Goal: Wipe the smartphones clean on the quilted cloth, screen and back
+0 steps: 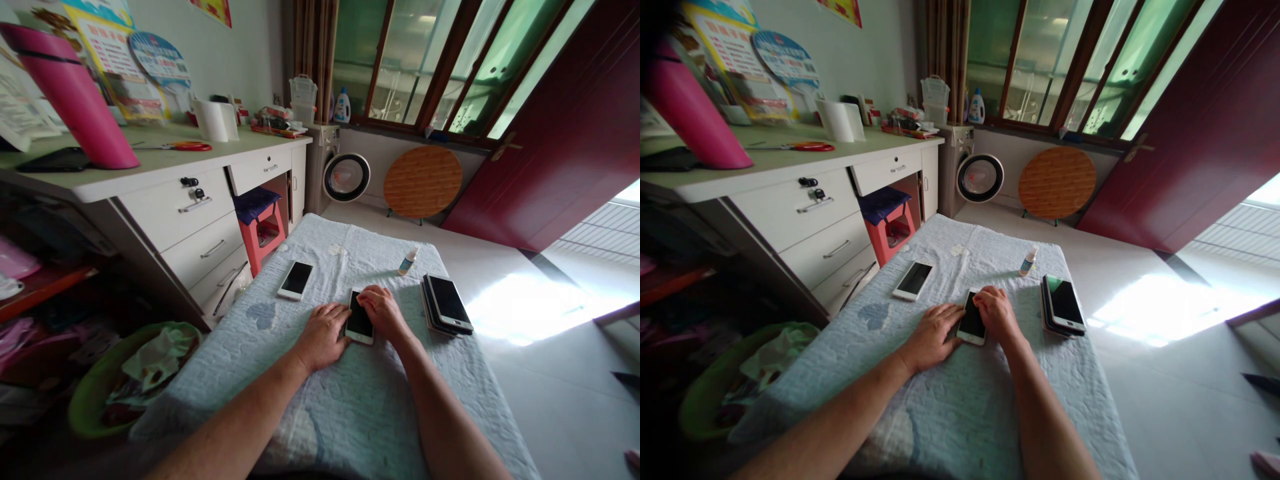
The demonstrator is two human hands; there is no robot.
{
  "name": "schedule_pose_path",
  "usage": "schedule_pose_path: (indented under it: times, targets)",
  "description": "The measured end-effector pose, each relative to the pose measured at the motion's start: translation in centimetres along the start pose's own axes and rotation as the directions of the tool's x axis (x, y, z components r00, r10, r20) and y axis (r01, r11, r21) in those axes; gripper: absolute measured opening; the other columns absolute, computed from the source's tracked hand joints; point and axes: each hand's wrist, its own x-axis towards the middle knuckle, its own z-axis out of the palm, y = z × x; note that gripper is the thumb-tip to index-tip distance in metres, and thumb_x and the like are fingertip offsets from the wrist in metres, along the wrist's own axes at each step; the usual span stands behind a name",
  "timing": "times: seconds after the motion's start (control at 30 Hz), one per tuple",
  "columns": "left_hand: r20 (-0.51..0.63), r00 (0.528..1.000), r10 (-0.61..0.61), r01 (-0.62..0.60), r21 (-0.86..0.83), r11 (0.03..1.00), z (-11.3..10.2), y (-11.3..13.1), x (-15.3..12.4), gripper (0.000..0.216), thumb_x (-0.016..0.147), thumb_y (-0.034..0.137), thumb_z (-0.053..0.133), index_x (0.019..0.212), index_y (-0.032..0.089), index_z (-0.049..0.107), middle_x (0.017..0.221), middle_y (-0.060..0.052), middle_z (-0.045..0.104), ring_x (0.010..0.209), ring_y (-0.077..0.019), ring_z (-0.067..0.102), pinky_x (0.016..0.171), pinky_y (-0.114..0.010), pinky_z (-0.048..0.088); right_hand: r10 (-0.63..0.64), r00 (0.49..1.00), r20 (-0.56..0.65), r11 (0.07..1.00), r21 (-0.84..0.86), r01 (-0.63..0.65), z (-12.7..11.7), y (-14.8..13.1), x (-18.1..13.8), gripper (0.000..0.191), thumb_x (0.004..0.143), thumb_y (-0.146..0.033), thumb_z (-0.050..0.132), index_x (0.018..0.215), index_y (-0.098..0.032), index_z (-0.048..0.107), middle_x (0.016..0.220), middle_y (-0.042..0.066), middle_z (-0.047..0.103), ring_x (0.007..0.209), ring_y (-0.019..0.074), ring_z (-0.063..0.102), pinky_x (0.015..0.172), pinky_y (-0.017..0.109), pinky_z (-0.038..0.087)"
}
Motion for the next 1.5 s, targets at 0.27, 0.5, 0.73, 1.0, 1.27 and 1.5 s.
schedule_pose_path:
  times: [0.27, 0.5, 0.73, 1.0, 1.27, 1.5]
  targets:
    - [0.001, 1.000, 0.001, -0.001, -0.012, 1.000, 0.1, -0.1, 0.0, 0.054, 0.080, 0.030, 0.063, 0.132, 0.020, 0.051, 0.136, -0.008, 0.053, 0.129, -0.0275, 0.042, 0.110, -0.044, 0.030, 0.045, 0.997, 0.061, 0.988, -0.152, -0.035, -0.6, -0.6, 0.6, 0.014, 0.086, -0.014, 0.047, 0.088, -0.018, 0.061, 0.092, 0.003, 0.067, 0.082, 0.0161, 0.055, 0.083, 0.029, 0.032]
    - [-0.004, 1.000, 0.003, -0.003, -0.016, 1.000, 0.1, -0.2, 0.0, 0.053, 0.081, 0.030, 0.063, 0.131, 0.021, 0.051, 0.137, -0.007, 0.053, 0.129, -0.0261, 0.042, 0.111, -0.043, 0.029, 0.213, 0.976, 0.051, 0.930, -0.318, -0.187, -0.5, -1.4, -0.1, 0.019, 0.093, -0.020, 0.041, 0.093, -0.019, 0.060, 0.092, 0.006, 0.065, 0.081, 0.0166, 0.057, 0.081, 0.030, 0.031]
    - [-0.002, 1.000, 0.002, -0.002, -0.018, 1.000, -0.1, 0.0, 0.0, 0.052, 0.081, 0.029, 0.063, 0.131, 0.020, 0.052, 0.136, -0.007, 0.054, 0.129, -0.0263, 0.042, 0.110, -0.043, 0.030, 0.146, 0.989, 0.032, 0.942, -0.309, -0.129, -0.3, -1.1, -0.7, 0.019, 0.093, -0.018, 0.042, 0.093, -0.020, 0.061, 0.109, 0.007, 0.063, 0.090, 0.0176, 0.055, 0.085, 0.030, 0.031]
    - [0.006, 1.000, -0.003, 0.003, -0.024, 1.000, 0.2, -0.2, 0.0, 0.054, 0.081, 0.029, 0.063, 0.132, 0.020, 0.051, 0.137, -0.008, 0.052, 0.130, -0.0267, 0.041, 0.111, -0.044, 0.029, 0.177, 0.982, 0.064, 0.951, -0.269, -0.154, -0.5, -1.3, -0.4, 0.019, 0.091, -0.013, 0.041, 0.091, -0.019, 0.059, 0.092, 0.004, 0.066, 0.078, 0.0164, 0.055, 0.082, 0.029, 0.032]
    - [0.005, 1.000, -0.005, 0.005, -0.032, 0.999, 0.2, -0.2, -0.1, 0.054, 0.081, 0.029, 0.063, 0.132, 0.021, 0.050, 0.138, -0.007, 0.052, 0.130, -0.0267, 0.041, 0.111, -0.044, 0.029, 0.218, 0.971, -0.094, 0.910, -0.341, -0.237, -0.1, -1.2, -0.8, 0.020, 0.088, -0.016, 0.048, 0.089, -0.021, 0.067, 0.097, 0.010, 0.057, 0.084, 0.0209, 0.049, 0.074, 0.031, 0.035]
    - [-0.004, 1.000, 0.002, -0.002, -0.027, 1.000, 0.2, -0.2, 0.0, 0.053, 0.080, 0.029, 0.064, 0.131, 0.020, 0.051, 0.136, -0.007, 0.053, 0.129, -0.0272, 0.041, 0.111, -0.044, 0.029, 0.205, 0.976, -0.070, 0.928, -0.302, -0.217, 0.6, -0.9, 0.6, 0.024, 0.092, -0.017, 0.045, 0.088, -0.020, 0.068, 0.090, 0.007, 0.054, 0.085, 0.0197, 0.045, 0.078, 0.029, 0.035]
